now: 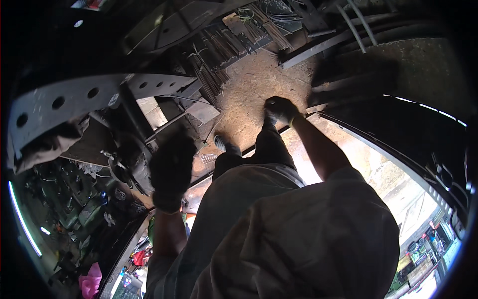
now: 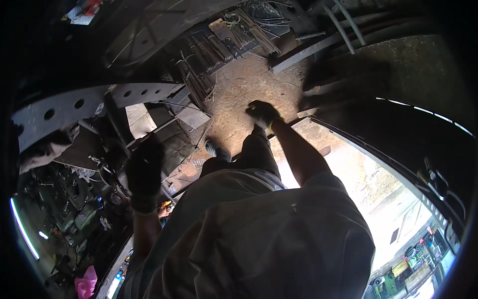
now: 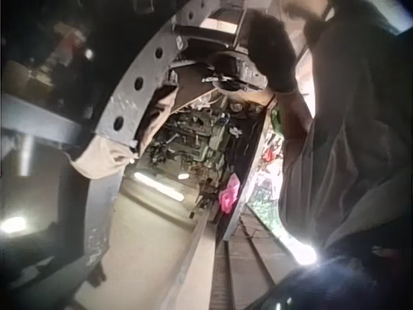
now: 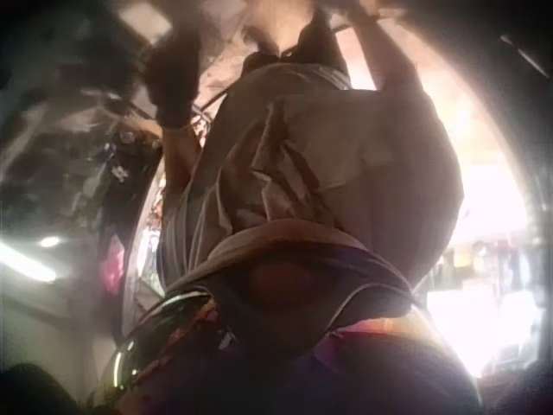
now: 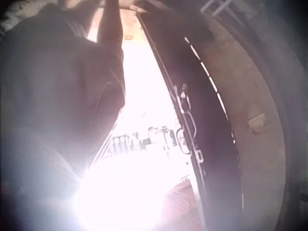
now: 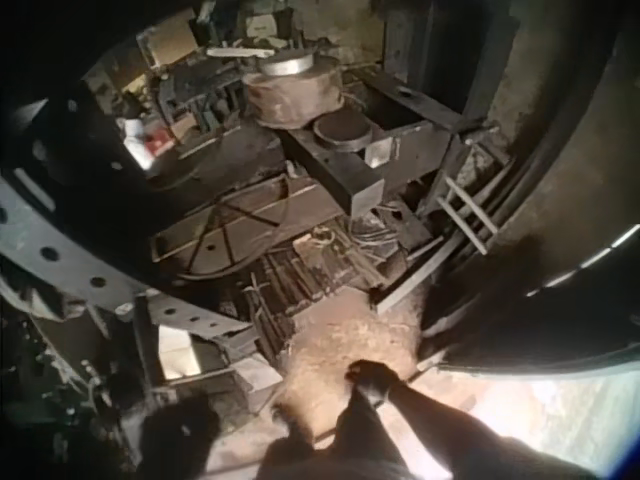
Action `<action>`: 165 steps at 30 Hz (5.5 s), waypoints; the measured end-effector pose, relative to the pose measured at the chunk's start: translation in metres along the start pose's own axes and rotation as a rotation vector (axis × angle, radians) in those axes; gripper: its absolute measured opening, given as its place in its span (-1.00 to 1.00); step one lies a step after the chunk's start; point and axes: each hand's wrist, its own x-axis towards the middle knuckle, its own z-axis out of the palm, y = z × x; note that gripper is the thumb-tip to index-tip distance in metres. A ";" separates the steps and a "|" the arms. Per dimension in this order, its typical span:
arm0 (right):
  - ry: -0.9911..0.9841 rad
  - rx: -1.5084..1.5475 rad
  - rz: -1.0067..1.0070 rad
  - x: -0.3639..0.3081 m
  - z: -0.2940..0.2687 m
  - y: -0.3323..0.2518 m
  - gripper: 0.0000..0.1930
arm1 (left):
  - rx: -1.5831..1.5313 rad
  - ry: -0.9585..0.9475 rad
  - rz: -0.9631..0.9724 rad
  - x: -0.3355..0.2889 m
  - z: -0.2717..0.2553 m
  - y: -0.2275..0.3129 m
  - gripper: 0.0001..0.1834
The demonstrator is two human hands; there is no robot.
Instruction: The person uses pliers to twist and secure metal wires onto a large structural frame in a workshop.
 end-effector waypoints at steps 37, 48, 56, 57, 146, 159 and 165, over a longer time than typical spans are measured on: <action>0.424 -0.387 0.320 0.372 -0.063 0.064 -0.62 | 0.010 0.227 0.147 0.269 0.018 0.008 -0.35; -0.034 -0.091 -0.364 0.046 -0.010 0.076 -0.74 | 0.211 0.318 0.215 0.266 0.023 0.050 -0.58; 0.093 0.845 0.026 -0.121 -0.079 -0.058 -0.76 | 0.201 0.276 0.231 0.266 0.010 0.059 -0.63; 0.119 0.881 0.009 -0.132 -0.095 -0.078 -0.77 | 0.203 0.269 0.234 0.265 0.008 0.059 -0.63; 0.900 1.353 -0.096 0.061 -0.075 -0.386 -0.75 | 0.105 0.254 0.199 0.275 -0.022 -0.026 -0.50; 0.648 0.468 -0.290 0.088 -0.121 -0.287 -0.78 | 0.461 0.269 0.302 0.285 -0.020 -0.050 -0.62; 0.636 1.441 0.072 0.051 -0.132 -0.363 -0.75 | 0.064 0.235 0.188 0.279 -0.019 -0.040 -0.46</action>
